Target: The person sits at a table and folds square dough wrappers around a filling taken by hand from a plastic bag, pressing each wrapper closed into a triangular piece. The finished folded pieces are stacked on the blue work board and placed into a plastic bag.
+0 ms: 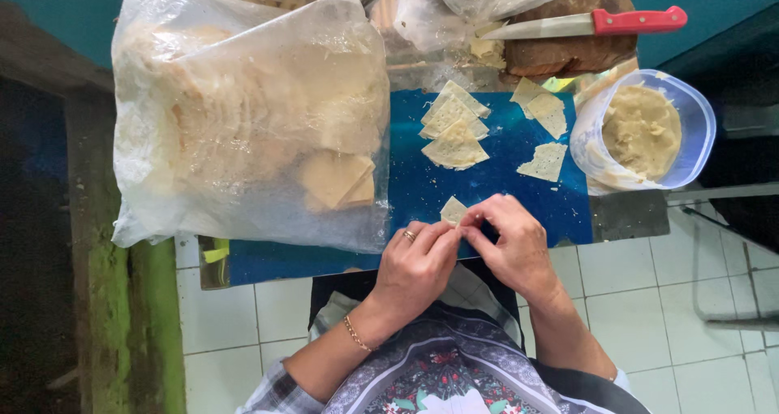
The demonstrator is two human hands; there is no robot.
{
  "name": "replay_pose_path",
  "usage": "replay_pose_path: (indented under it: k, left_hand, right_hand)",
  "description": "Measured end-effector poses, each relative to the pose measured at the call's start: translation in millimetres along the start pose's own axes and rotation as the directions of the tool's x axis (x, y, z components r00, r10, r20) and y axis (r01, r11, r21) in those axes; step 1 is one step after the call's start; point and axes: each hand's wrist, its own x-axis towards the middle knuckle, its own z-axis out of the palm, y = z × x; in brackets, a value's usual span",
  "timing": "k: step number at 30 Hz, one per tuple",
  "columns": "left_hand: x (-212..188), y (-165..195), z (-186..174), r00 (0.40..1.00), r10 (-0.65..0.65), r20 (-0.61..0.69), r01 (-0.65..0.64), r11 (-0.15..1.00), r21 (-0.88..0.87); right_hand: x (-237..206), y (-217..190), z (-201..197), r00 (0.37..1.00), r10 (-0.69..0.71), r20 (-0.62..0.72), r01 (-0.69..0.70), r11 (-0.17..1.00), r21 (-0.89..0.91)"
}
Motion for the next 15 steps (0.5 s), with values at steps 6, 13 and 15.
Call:
replay_pose_path:
  k: [6, 13, 15]
  left_hand:
    - [3, -7, 4, 0.990, -0.125, 0.068, 0.128, 0.990, -0.053]
    - [6, -9, 5, 0.988, -0.138, 0.076, 0.141, 0.989, -0.036]
    - [0, -3, 3, 0.997, -0.058, 0.041, 0.059, 0.998, -0.020]
  right_hand:
    - [-19, -9, 8, 0.923, -0.342, -0.177, 0.296, 0.924, -0.240]
    - [-16, -5, 6, 0.933, -0.333, -0.139, 0.303, 0.931, -0.202]
    - [-13, -4, 5, 0.960, -0.252, -0.124, 0.237, 0.964, -0.123]
